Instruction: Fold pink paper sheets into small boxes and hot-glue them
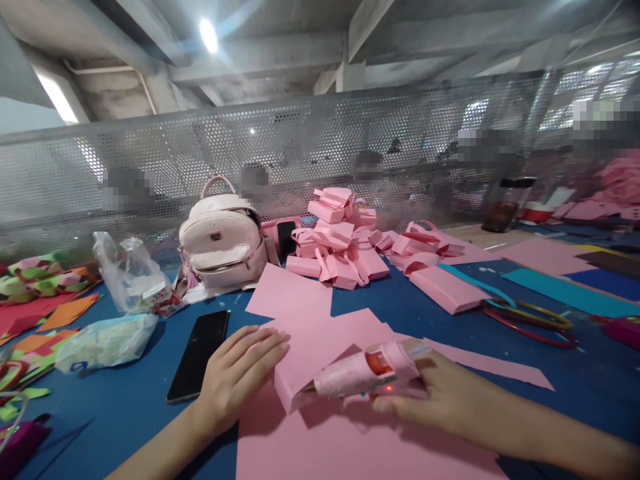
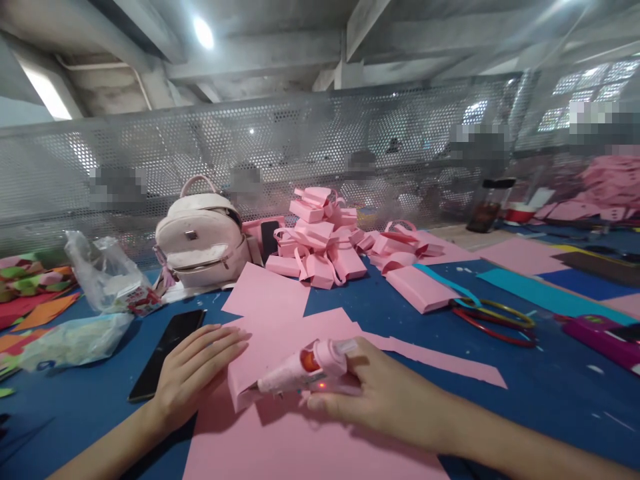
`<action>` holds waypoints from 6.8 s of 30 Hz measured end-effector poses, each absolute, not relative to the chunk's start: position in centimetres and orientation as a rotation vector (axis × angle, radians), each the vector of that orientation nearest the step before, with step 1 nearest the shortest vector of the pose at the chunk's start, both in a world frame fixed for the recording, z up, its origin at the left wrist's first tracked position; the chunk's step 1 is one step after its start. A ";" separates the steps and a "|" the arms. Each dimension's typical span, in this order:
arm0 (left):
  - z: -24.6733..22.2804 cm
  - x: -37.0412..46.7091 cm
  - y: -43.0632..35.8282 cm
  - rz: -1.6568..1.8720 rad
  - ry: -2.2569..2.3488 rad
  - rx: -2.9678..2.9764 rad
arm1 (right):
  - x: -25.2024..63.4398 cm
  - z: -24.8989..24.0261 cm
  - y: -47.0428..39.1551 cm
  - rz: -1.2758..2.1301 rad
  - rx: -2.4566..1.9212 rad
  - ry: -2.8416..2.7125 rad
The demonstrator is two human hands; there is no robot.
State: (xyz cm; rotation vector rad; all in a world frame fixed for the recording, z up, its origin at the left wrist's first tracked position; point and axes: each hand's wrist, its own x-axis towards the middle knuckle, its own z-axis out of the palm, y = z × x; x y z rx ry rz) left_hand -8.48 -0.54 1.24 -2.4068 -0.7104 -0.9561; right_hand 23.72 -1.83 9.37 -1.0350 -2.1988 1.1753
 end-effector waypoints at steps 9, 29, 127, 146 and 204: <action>1.5 -8.3 -0.7 -0.957 -0.681 -2.397 | 24.6 8.8 -1.7 1.280 -1.062 -2.133; 1.1 -8.4 -0.7 -0.968 -0.660 -2.402 | 22.2 6.6 -2.6 1.506 -0.857 -1.910; 1.3 -8.4 -0.7 -0.999 -0.669 -2.394 | 24.5 7.6 -3.3 1.543 -0.971 -1.879; 1.2 -8.4 -0.5 -1.004 -0.648 -2.410 | 25.3 8.6 -3.8 1.498 -1.058 -1.870; 1.4 -8.3 -0.7 -1.021 -0.643 -2.382 | 22.9 8.8 -2.8 1.332 -0.966 -2.051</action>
